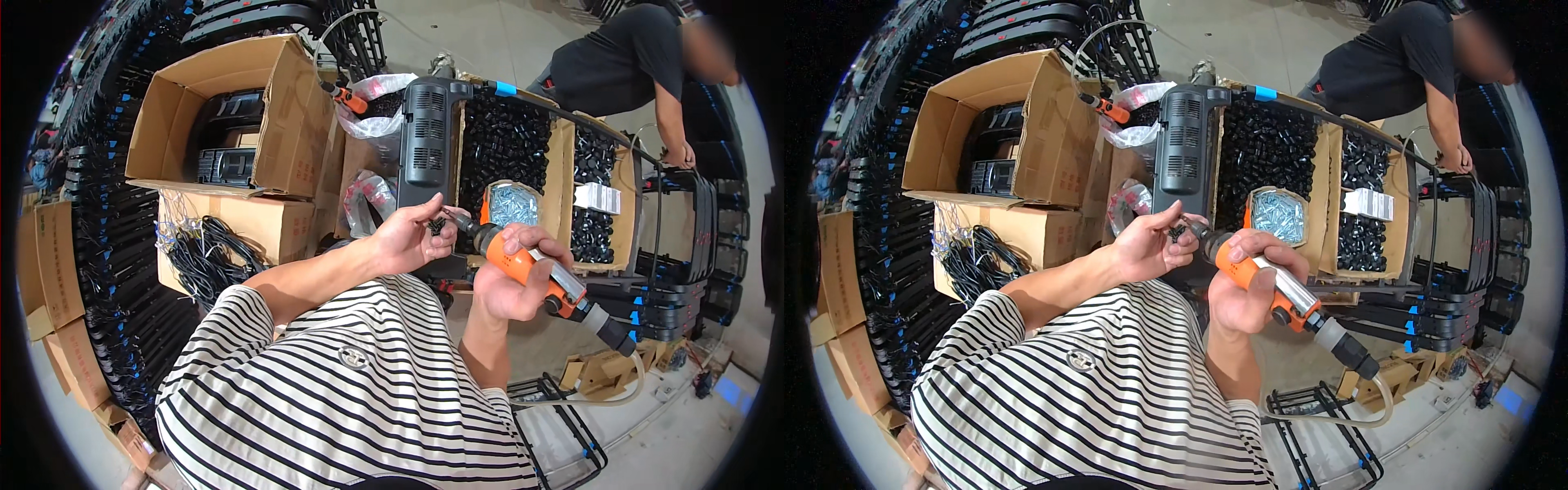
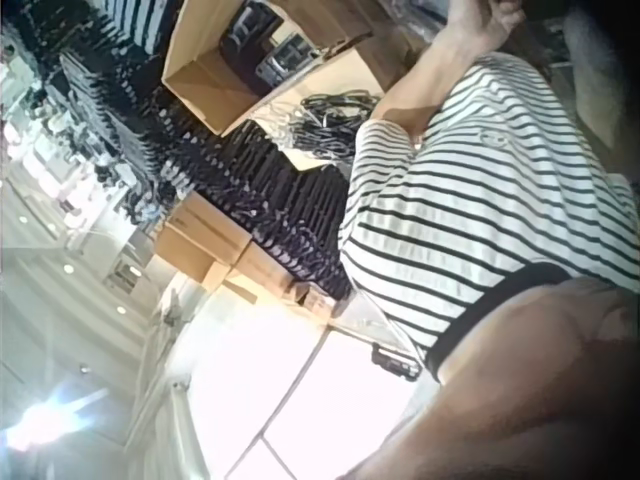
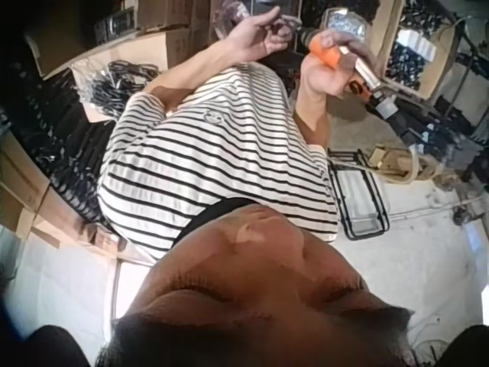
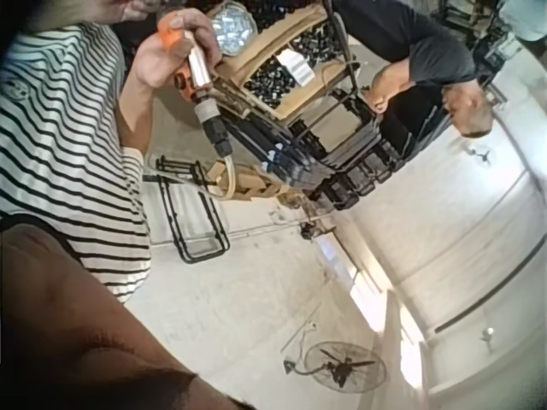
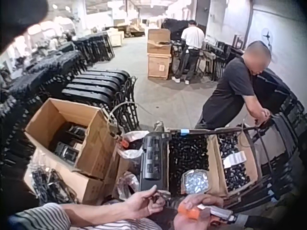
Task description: Assembling and securing electronic components into a housing using a power screwdriver and managing wire harnesses.
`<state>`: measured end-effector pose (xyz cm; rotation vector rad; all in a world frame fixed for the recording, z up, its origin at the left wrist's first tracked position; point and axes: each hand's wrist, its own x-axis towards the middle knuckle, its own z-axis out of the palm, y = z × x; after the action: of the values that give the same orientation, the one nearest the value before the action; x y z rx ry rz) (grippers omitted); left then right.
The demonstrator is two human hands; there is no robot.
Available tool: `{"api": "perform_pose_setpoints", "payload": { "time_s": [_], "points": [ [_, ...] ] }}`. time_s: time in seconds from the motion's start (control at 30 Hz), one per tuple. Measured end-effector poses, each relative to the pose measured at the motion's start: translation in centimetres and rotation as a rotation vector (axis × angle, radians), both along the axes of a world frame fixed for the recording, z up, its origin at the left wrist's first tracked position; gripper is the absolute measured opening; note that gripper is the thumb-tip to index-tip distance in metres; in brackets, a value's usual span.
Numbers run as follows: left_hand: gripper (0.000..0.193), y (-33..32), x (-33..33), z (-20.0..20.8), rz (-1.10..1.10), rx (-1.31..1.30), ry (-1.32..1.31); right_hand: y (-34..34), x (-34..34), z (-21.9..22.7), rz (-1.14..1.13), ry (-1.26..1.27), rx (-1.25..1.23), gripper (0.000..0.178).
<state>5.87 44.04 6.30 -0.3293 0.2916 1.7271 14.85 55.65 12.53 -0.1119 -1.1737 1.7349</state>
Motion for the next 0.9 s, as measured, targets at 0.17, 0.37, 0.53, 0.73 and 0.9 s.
{"api": "perform_pose_setpoints", "payload": {
  "time_s": [0.17, 0.37, 0.53, 0.73, 0.9],
  "points": [
    [0.046, 0.8, -0.7, -0.5, 0.041, -0.02, -0.057, -0.2, -1.3, -0.7, -0.061, -0.059, 0.006, 0.025],
    [0.046, 1.3, -1.5, -2.1, 0.078, -0.008, -0.104, -0.8, -3.2, -2.0, -0.124, -0.117, 0.054, 0.025],
    [0.046, 0.9, -2.7, -3.9, 0.102, -0.075, -0.133, -1.6, -5.8, -3.6, -0.098, -0.176, 0.097, 0.027],
    [0.045, -0.3, -4.5, -9.3, 0.078, -0.255, -0.065, -1.1, -8.7, -8.4, -0.024, -0.245, -0.003, 0.027],
    [0.046, -2.8, -6.0, -14.6, -0.019, -0.925, 1.206, -1.0, -12.1, -10.2, 0.04, -0.276, 0.012, 0.021]
  ]
}}
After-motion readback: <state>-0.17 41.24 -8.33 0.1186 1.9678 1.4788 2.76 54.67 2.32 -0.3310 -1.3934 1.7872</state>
